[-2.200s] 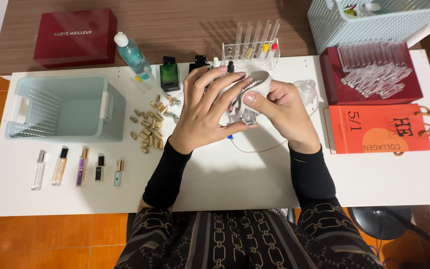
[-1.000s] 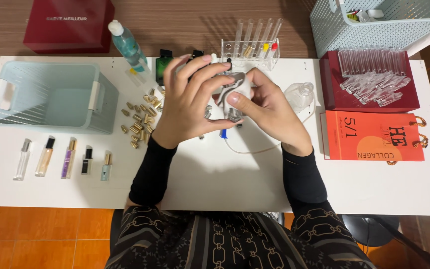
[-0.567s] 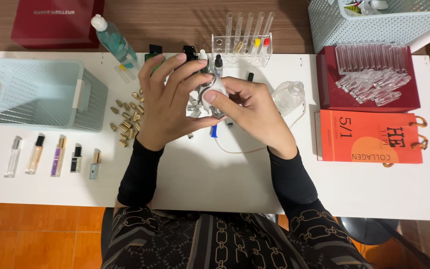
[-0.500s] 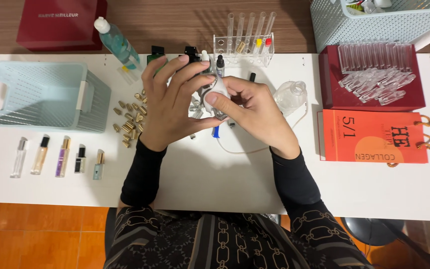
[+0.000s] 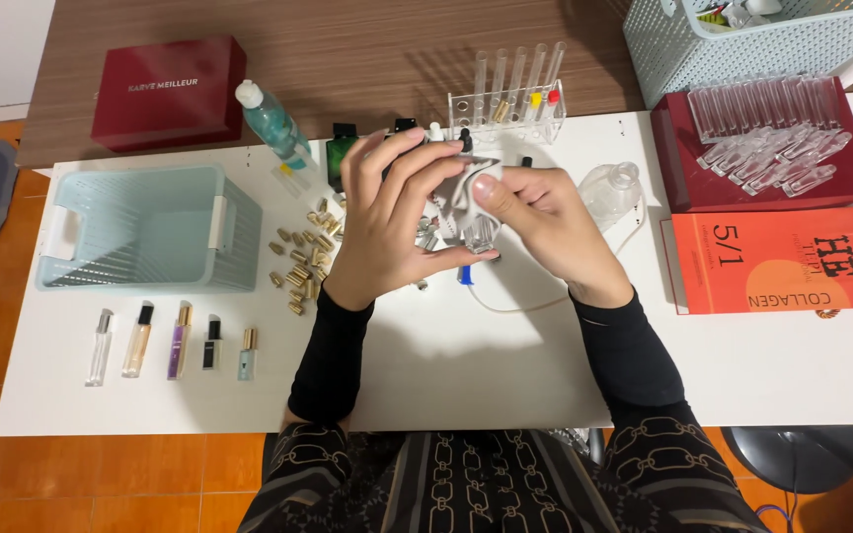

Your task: Using a syringe and tubing to transfer liquid between containers while preparing perfume sample bottles.

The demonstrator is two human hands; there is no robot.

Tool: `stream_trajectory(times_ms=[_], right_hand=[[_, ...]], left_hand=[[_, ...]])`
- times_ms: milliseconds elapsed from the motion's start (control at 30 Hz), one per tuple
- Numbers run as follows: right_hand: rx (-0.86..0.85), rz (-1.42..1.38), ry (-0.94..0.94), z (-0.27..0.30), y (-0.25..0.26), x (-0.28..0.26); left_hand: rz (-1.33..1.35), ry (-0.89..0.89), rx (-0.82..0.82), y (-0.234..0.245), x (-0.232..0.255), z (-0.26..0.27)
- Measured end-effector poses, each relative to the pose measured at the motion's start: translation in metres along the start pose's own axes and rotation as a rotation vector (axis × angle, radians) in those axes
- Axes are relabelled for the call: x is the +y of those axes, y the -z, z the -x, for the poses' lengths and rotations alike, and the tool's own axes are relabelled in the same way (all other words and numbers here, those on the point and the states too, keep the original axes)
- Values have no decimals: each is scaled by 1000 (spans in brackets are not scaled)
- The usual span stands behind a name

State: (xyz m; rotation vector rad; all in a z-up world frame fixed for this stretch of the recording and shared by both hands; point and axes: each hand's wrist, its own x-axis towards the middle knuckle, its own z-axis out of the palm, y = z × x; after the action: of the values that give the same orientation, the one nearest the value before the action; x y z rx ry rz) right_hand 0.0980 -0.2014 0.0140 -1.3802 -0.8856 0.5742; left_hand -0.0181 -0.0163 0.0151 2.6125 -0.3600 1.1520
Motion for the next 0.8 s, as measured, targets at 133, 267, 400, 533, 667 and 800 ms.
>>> stream_trajectory(times_ms=[133, 267, 400, 533, 667, 800], right_hand=[[-37, -404, -149, -3, -1, 1], [-123, -442, -168, -7, -8, -11], [-47, -175, -116, -3, -6, 6], [-52, -38, -119, 0, -5, 4], [-25, 15, -75, -3, -2, 3], [103, 30, -129, -10, -17, -28]], left_hand=[[56, -26, 20, 0, -7, -1], [123, -43, -6, 3, -7, 0], [147, -20, -77, 8, -4, -2], [139, -34, -55, 9, -7, 1], [112, -56, -12, 5, -11, 2], [44, -45, 33, -1, -12, 2]])
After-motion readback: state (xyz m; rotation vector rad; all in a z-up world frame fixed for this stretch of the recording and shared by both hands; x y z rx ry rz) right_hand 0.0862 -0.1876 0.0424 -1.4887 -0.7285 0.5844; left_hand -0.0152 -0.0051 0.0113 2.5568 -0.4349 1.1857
